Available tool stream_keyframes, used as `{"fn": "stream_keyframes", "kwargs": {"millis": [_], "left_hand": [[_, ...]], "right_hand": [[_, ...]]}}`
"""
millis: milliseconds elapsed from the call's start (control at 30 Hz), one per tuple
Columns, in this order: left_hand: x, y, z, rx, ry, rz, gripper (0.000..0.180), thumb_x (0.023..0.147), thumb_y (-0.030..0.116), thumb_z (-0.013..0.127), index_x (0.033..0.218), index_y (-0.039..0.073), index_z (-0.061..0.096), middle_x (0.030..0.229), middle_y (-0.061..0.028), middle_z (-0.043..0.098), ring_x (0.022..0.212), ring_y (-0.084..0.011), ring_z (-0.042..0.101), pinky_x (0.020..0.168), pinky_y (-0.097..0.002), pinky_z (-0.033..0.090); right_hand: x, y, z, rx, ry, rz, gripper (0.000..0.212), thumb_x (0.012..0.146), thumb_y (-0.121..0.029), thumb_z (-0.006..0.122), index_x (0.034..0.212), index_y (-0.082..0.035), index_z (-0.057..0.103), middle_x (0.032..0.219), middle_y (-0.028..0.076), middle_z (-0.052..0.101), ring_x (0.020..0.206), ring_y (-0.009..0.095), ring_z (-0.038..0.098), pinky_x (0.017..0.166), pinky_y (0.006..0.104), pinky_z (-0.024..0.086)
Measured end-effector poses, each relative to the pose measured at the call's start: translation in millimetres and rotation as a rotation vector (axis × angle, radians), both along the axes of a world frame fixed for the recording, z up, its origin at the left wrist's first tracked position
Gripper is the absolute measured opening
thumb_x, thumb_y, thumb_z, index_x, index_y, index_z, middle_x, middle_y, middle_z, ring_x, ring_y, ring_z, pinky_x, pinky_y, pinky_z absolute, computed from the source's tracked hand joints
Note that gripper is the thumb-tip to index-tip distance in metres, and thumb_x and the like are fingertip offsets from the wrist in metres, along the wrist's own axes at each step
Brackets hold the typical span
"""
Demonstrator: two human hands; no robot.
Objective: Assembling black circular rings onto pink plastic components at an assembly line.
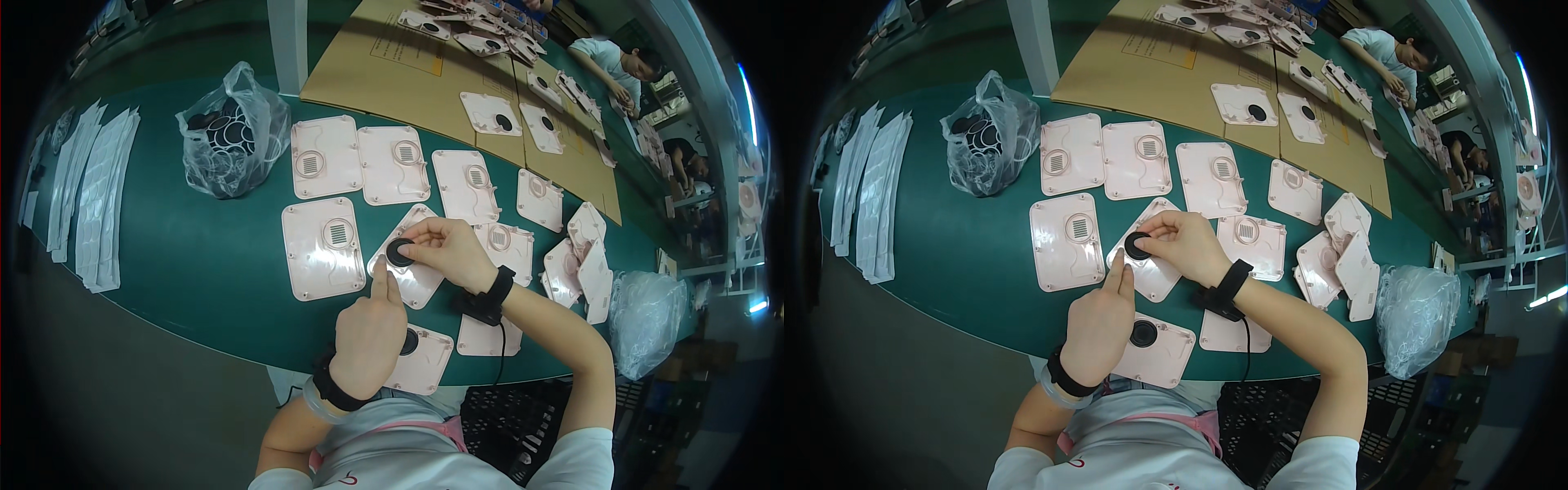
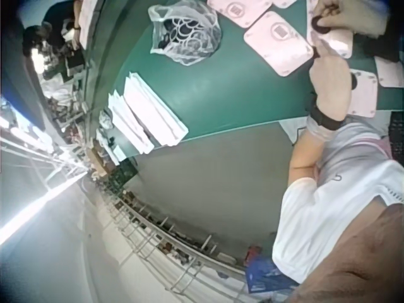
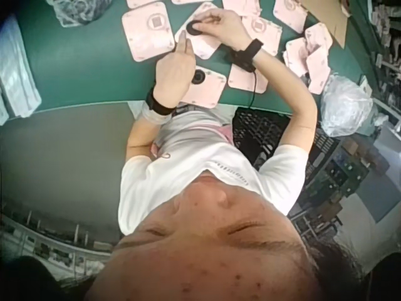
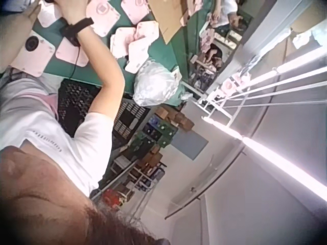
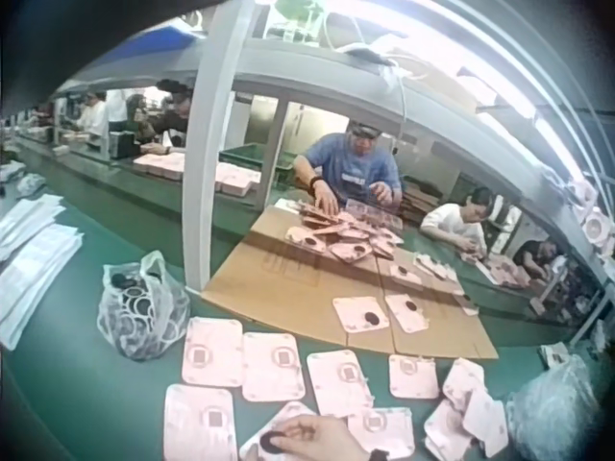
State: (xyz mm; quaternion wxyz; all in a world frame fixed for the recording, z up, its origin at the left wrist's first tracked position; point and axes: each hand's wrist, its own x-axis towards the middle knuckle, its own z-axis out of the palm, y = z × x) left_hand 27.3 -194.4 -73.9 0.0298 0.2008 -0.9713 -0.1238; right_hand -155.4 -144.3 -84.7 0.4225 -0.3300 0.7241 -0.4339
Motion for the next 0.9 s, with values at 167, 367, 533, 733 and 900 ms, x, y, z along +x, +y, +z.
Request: {"fn": "stream_keyframes", "kwargs": {"millis": [167, 367, 533, 733, 900], "left_hand": [[-0.9, 0.5, 0.1, 0.006, -0.005, -0.006, 0.048, 0.071, 0.004, 0.061, 0.117, -0.011, 0.056, 0.133, -0.0274, 0.048, 0.057, -0.0187, 0.064, 0.049, -0.0285, 0.053], [0.3, 0.7, -2.8, -0.007, 0.027, -0.004, 0.047, 0.071, 0.003, 0.061, 0.116, -0.011, 0.056, 0.133, -0.0275, 0.048, 0.056, -0.0189, 0.064, 0.049, -0.0283, 0.053], [1.2, -1.4, -4.1, 0.007, 0.037, -0.013, 0.044, 0.072, 0.002, 0.060, 0.114, -0.010, 0.057, 0.133, -0.0276, 0.048, 0.056, -0.0192, 0.064, 0.049, -0.0280, 0.053], [-0.3, -2.6, -5.3, -0.005, 0.037, -0.020, 0.042, 0.074, 0.002, 0.059, 0.114, -0.009, 0.056, 0.133, -0.0253, 0.049, 0.056, -0.0211, 0.065, 0.048, -0.0288, 0.052], [-1.8, -2.6, -2.6, 0.041, 0.059, -0.054, 0.044, 0.075, 0.002, 0.058, 0.118, -0.008, 0.055, 0.134, -0.0205, 0.050, 0.058, -0.0232, 0.065, 0.049, -0.0300, 0.053]], "right_hand": [[2.0, -0.3, 2.5, 0.029, 0.072, 0.029, 0.025, 0.078, -0.006, 0.074, 0.101, 0.003, 0.066, 0.084, 0.006, 0.068, 0.073, 0.010, 0.064, 0.070, 0.0206, 0.053], [18.4, 5.3, 8.8, -0.285, 0.799, 0.112, 0.034, 0.079, -0.004, 0.069, 0.112, -0.003, 0.063, 0.079, 0.012, 0.066, 0.074, 0.021, 0.066, 0.069, 0.0277, 0.054], [26.9, 21.4, 25.1, -0.035, 1.092, 0.373, 0.049, 0.083, -0.013, 0.058, 0.131, -0.006, 0.048, 0.062, 0.011, 0.061, 0.059, 0.028, 0.064, 0.051, 0.0335, 0.050], [27.8, 23.5, 17.9, 0.148, 1.166, 0.572, 0.060, 0.085, -0.016, 0.054, 0.142, -0.011, 0.036, 0.051, 0.006, 0.055, 0.041, 0.026, 0.056, 0.037, 0.0358, 0.044], [45.3, 24.6, 8.4, 0.209, 1.139, 0.543, 0.066, 0.083, -0.014, 0.055, 0.144, -0.007, 0.031, 0.053, 0.008, 0.056, 0.041, 0.026, 0.057, 0.037, 0.0350, 0.043]]}}
